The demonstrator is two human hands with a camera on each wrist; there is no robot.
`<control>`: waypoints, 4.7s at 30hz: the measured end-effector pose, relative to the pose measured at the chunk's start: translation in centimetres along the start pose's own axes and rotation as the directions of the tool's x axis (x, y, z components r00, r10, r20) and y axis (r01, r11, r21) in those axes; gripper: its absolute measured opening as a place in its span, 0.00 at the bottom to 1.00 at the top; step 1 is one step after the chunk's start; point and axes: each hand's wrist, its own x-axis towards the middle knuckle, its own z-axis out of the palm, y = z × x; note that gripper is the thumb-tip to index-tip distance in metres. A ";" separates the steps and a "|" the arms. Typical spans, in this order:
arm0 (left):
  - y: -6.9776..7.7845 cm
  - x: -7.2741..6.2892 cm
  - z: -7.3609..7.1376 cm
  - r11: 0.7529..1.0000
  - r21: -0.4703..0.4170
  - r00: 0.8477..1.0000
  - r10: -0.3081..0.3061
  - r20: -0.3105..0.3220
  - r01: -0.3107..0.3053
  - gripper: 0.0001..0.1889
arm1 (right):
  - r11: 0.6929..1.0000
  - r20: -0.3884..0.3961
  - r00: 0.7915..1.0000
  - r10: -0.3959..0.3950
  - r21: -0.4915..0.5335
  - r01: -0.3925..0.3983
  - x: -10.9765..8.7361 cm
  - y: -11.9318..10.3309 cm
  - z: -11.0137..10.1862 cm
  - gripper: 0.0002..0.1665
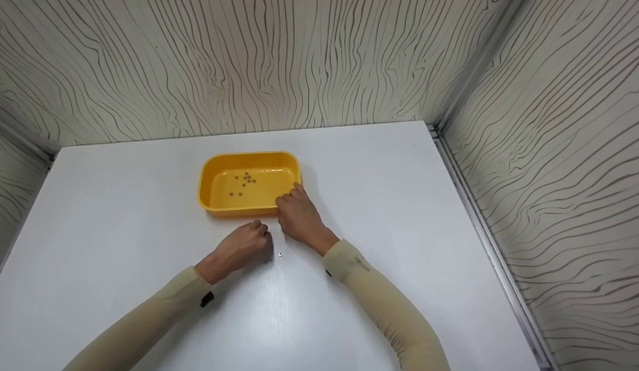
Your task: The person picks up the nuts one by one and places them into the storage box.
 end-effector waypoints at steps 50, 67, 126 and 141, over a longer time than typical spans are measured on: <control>-7.9 1.0 -5.8 -0.268 -0.920 0.793 -0.472 0.385 0.288 0.08 | 0.995 0.036 0.997 0.064 0.070 -0.066 -0.1 -0.3 0.4 0.09; -11.9 4.7 -2.2 -0.761 -0.629 0.608 -0.428 0.668 0.156 0.09 | 0.999 0.035 0.999 0.036 0.037 -0.038 -0.1 0.0 0.1 0.10; -10.0 1.2 -4.6 0.084 -0.883 0.799 -0.473 0.373 0.462 0.08 | 0.999 -0.023 1.000 0.013 0.040 -0.012 0.0 0.1 0.3 0.08; -3.0 -2.6 -3.6 0.464 -0.801 0.923 -0.259 0.286 0.379 0.12 | 1.000 -0.021 1.000 0.002 0.007 -0.002 -0.1 0.0 0.3 0.09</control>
